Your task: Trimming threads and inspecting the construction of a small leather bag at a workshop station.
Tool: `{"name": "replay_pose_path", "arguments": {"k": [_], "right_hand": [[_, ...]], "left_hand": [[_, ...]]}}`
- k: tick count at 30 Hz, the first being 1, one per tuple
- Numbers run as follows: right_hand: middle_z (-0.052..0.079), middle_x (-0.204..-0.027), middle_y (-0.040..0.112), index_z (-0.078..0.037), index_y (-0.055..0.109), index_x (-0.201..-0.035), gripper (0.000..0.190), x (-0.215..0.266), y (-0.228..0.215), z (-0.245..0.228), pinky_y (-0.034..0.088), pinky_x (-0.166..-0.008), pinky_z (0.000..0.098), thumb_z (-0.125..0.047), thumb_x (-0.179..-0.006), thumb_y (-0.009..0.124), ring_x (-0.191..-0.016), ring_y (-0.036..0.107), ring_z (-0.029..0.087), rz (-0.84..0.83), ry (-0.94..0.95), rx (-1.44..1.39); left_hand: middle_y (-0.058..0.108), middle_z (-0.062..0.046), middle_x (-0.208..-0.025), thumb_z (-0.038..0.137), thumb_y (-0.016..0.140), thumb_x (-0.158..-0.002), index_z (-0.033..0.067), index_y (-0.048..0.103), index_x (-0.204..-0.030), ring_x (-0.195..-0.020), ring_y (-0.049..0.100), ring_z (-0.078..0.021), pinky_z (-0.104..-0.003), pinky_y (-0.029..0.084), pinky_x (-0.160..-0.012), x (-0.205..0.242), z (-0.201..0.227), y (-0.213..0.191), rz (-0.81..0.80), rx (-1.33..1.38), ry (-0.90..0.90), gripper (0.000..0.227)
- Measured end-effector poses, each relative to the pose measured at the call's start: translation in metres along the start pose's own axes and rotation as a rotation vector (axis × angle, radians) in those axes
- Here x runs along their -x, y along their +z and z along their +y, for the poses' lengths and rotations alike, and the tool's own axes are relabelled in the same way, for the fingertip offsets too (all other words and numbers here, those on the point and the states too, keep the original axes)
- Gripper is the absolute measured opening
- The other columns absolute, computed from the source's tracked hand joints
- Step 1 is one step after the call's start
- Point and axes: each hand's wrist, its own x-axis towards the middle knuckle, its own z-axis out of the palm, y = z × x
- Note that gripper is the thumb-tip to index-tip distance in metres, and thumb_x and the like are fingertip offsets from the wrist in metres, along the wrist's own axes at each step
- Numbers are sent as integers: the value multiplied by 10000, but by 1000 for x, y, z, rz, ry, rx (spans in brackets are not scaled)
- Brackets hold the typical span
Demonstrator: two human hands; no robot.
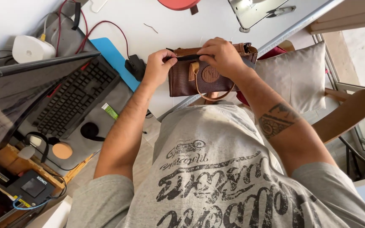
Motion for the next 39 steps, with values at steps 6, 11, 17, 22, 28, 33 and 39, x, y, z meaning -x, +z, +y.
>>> {"name": "replay_pose_path", "arguments": {"k": [6, 11, 17, 22, 28, 33, 39], "right_hand": [[82, -965, 741, -40, 806, -1060, 138, -12, 9, 8, 544, -783, 434, -110, -943, 784, -932, 652, 268, -84, 58, 21], [88, -1022, 750, -54, 792, -1036, 139, -21, 4, 3, 539, -826, 441, -169, -963, 764, -970, 661, 265, -211, 243, 38], [71, -1075, 727, -86, 775, -1048, 115, -28, -2, -12, 567, -832, 400, -172, -986, 730, -924, 672, 226, -316, 435, 10], [89, -1059, 718, -97, 774, -1039, 117, -30, -1, -7, 549, -819, 441, -192, -975, 750, -920, 650, 256, -300, 385, 49], [63, -1054, 738, -83, 794, -1070, 133, -24, -6, -5, 562, -877, 437, -144, -959, 753, -938, 668, 245, -312, 371, -13], [68, -1071, 736, -92, 792, -1167, 211, -1, -13, 25, 517, -888, 467, -143, -969, 739, -1014, 636, 287, -269, 200, 66], [117, -1045, 729, -36, 780, -1194, 229, 22, -36, 35, 540, -863, 446, -98, -975, 755, -971, 656, 294, -219, 100, 97]], "left_hand": [[726, 7, -866, 99, 726, -925, 100, 737, -915, -752, 603, -117, -286, 498, -688, 2, 7, -3, -14, -53, 2, 15], [729, 11, -845, 95, 730, -920, 110, 737, -900, -714, 599, -124, -300, 498, -667, 3, 22, -6, -17, -133, 16, 26], [473, -34, -892, 135, 772, -876, 127, 796, -811, -837, 521, -258, -429, 465, -663, -12, 28, -7, 43, -557, 430, 70], [734, -89, -933, 172, 811, -880, 141, 832, -1026, -886, 662, -290, -445, 557, -849, -38, 55, 17, -288, -752, 217, 151], [709, -97, -786, 176, 808, -899, 78, 771, -875, -646, 659, -264, -426, 570, -571, -49, 41, 39, -361, -855, 69, 108], [761, -84, -861, 144, 820, -873, 94, 795, -950, -729, 709, -247, -410, 602, -674, -46, 53, 28, -356, -717, 34, 95], [772, -81, -893, 108, 830, -865, 86, 792, -952, -762, 725, -225, -392, 622, -725, -47, 54, 30, -359, -665, 21, 98]]}}
